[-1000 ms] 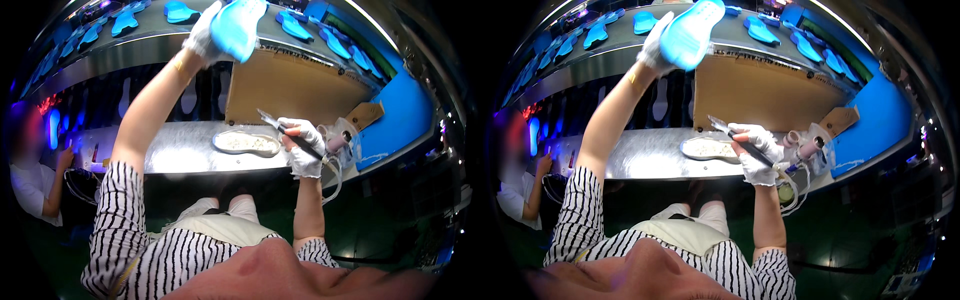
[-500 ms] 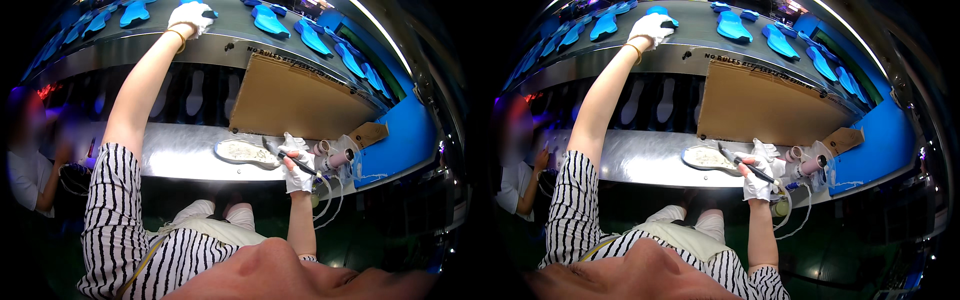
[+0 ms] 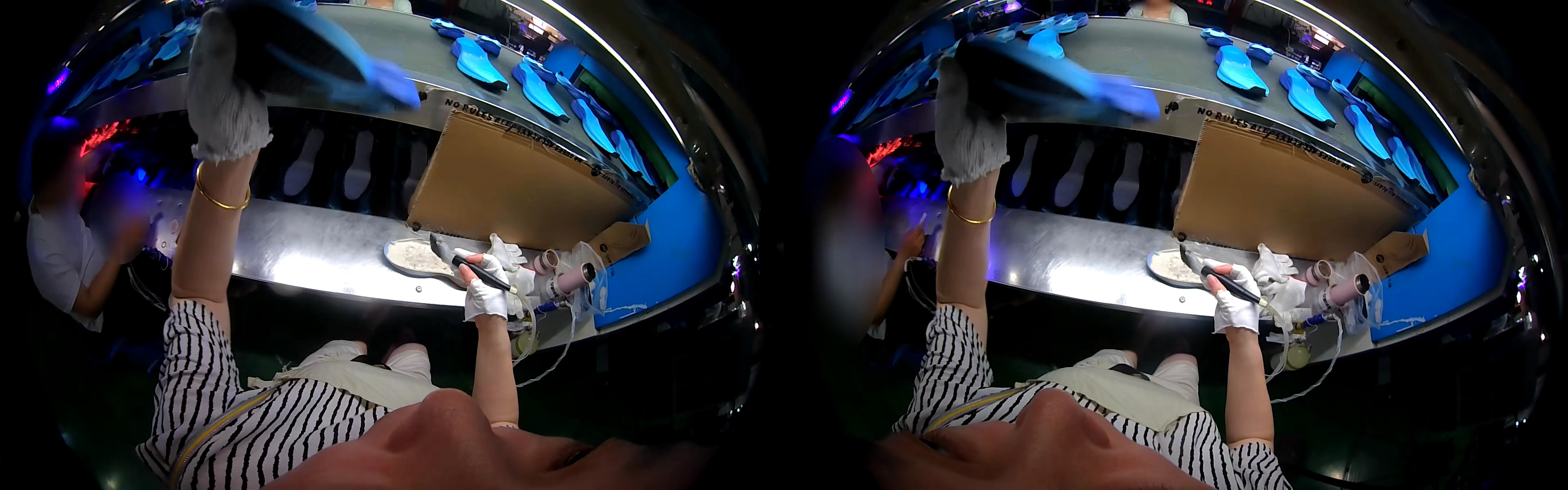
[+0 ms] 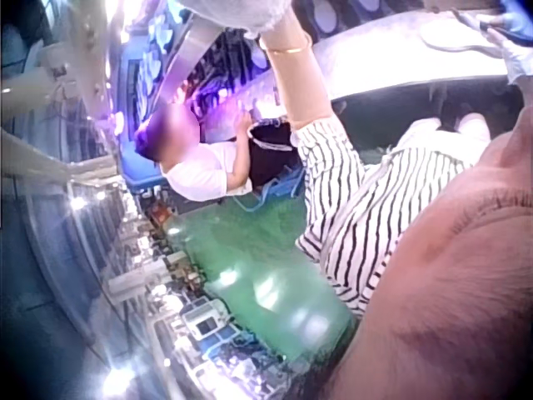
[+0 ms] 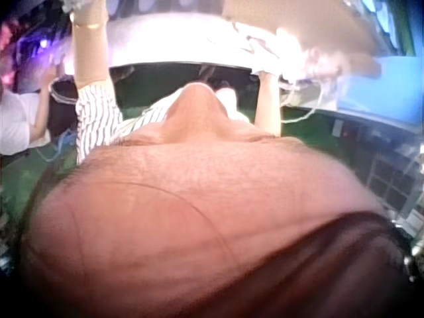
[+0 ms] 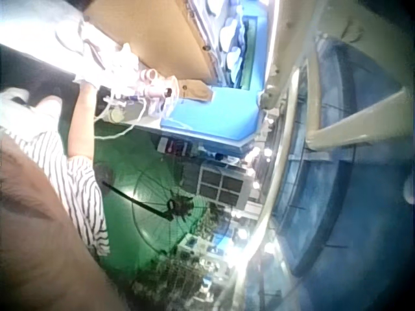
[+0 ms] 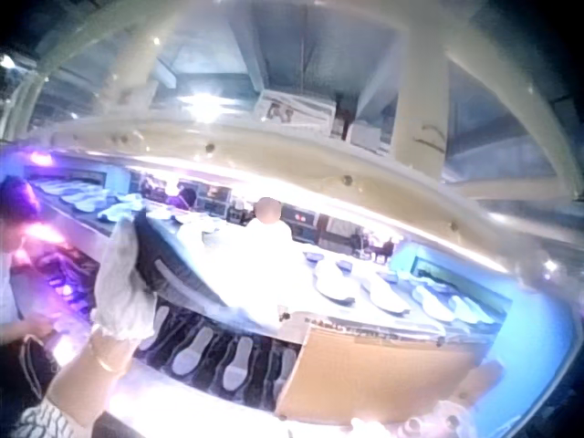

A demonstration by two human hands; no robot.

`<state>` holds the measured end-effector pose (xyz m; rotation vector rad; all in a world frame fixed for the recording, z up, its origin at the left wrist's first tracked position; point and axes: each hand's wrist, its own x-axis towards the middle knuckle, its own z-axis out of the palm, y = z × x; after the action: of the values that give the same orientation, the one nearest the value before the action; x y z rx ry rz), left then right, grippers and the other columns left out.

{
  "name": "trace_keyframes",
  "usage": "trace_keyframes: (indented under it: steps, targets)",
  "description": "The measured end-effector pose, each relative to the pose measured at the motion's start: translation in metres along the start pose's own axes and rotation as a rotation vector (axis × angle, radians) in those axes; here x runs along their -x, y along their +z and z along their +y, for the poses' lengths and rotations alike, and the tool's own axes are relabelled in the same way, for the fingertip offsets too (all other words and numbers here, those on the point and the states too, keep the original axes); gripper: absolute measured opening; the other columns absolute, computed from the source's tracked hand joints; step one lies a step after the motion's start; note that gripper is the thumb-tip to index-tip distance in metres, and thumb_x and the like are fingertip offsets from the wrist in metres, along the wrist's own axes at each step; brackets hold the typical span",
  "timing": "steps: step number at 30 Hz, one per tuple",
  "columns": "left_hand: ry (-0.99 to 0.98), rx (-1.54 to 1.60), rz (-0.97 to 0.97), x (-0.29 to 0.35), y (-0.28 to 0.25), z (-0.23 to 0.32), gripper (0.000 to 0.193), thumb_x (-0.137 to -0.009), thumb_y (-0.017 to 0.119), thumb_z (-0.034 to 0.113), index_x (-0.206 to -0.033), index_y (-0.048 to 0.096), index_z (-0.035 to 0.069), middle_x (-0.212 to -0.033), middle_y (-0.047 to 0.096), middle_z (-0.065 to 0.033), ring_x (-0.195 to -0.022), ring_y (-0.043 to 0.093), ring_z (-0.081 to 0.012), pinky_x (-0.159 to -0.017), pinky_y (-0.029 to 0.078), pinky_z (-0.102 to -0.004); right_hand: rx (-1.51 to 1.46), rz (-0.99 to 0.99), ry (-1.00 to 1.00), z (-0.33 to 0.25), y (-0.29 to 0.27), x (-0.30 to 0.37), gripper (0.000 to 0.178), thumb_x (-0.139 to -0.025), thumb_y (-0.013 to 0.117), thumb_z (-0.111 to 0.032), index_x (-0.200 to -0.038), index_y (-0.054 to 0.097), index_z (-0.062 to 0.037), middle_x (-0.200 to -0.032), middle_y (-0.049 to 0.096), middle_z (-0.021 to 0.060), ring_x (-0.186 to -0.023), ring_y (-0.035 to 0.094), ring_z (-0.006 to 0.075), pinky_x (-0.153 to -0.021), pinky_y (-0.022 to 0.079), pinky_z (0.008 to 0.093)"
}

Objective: The person applies adhesive to the inner surfaces of blue shoe soles using a brush tool, placing each sole back onto the conveyor belt when finished.

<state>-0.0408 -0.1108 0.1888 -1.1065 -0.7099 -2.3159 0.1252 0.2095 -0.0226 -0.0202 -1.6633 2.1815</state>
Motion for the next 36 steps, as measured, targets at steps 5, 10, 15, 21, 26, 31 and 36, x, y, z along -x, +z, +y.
trace_keyframes:
  steps: [5, 10, 15, 21, 26, 31, 36]
  targets:
    - [-0.447, 0.116, -0.199, 0.046, -0.012, -0.018, 0.051, -0.098, 0.032, 0.039, -0.057, 0.04, 0.011, -0.073, 0.051, -0.0117, -0.062, 0.049, -0.0176, -0.053, 0.044, -0.0267, 0.002, 0.035, 0.028, 0.007, 0.003, 0.008, 0.019, -0.08, 0.061, 0.005, -0.096, 0.057, -0.0036, -0.103, 0.062, 0.012, -0.091, 0.06, 0.0175, -0.082, 0.049, 0.0271]
    - [-1.261, 0.672, 0.073, 0.171, -0.052, -0.077, 0.057, -0.088, 0.039, 0.058, -0.085, 0.06, 0.005, -0.098, 0.06, -0.0159, -0.082, 0.059, -0.0267, -0.07, 0.049, -0.033, 0.086, 0.077, 0.094, -0.004, 0.019, 0.024, 0.021, -0.078, 0.065, 0.005, -0.095, 0.057, -0.0043, -0.088, 0.059, 0.0057, -0.08, 0.06, 0.0137, -0.071, 0.051, 0.0255]
    - [-1.387, 0.781, 0.341, 0.254, -0.035, -0.042, 0.094, -0.076, 0.033, 0.079, -0.138, 0.03, 0.008, -0.139, 0.032, -0.0239, -0.127, 0.034, -0.0429, -0.097, 0.028, -0.0684, 0.067, 0.062, 0.058, 0.001, 0.023, 0.035, 0.021, -0.076, 0.064, 0.006, -0.091, 0.055, -0.0055, -0.084, 0.058, 0.0037, -0.074, 0.059, 0.0121, -0.066, 0.049, 0.0241]
    - [-1.337, 0.699, 0.366, 0.257, -0.019, -0.03, 0.096, -0.074, 0.03, 0.081, -0.137, 0.032, 0.01, -0.131, 0.041, -0.0259, -0.116, 0.046, -0.0447, -0.092, 0.041, -0.0597, 0.03, -0.137, -0.079, 0.005, 0.067, 0.023, 0.018, -0.076, 0.066, 0.006, -0.088, 0.057, -0.0028, -0.083, 0.06, 0.0046, -0.073, 0.058, 0.0096, -0.064, 0.048, 0.0225]
    - [-1.22, 0.486, 0.429, 0.265, 0.006, -0.043, 0.081, -0.08, 0.031, 0.075, -0.133, 0.039, 0.015, -0.126, 0.05, -0.012, -0.112, 0.053, -0.0286, -0.093, 0.047, -0.0431, 0.141, -0.072, -0.28, 0.002, 0.094, 0.003, 0.017, -0.075, 0.065, 0.008, -0.085, 0.056, -0.0028, -0.079, 0.061, 0.0045, -0.07, 0.058, 0.0076, -0.063, 0.048, 0.0207]
    - [-1.185, 0.279, 0.425, 0.285, 0.006, -0.064, 0.074, -0.085, 0.033, 0.069, -0.134, 0.039, 0.014, -0.13, 0.047, -0.0101, -0.116, 0.049, -0.0234, -0.1, 0.041, -0.0366, 0.267, -0.09, -0.439, 0.023, 0.104, 0.007, 0.02, -0.075, 0.066, 0.007, -0.088, 0.056, -0.0029, -0.081, 0.062, 0.0045, -0.071, 0.058, 0.0081, -0.067, 0.048, 0.0219]
    - [-1.23, 0.341, 0.508, 0.284, -0.009, -0.057, 0.078, -0.084, 0.033, 0.07, -0.134, 0.039, 0.01, -0.131, 0.046, -0.0119, -0.115, 0.049, -0.0268, -0.101, 0.039, -0.0403, 0.318, -0.135, -0.027, -0.001, 0.095, 0.018, 0.02, -0.078, 0.064, 0.003, -0.094, 0.054, -0.0028, -0.079, 0.061, 0.0048, -0.068, 0.059, 0.009, -0.064, 0.049, 0.0221]
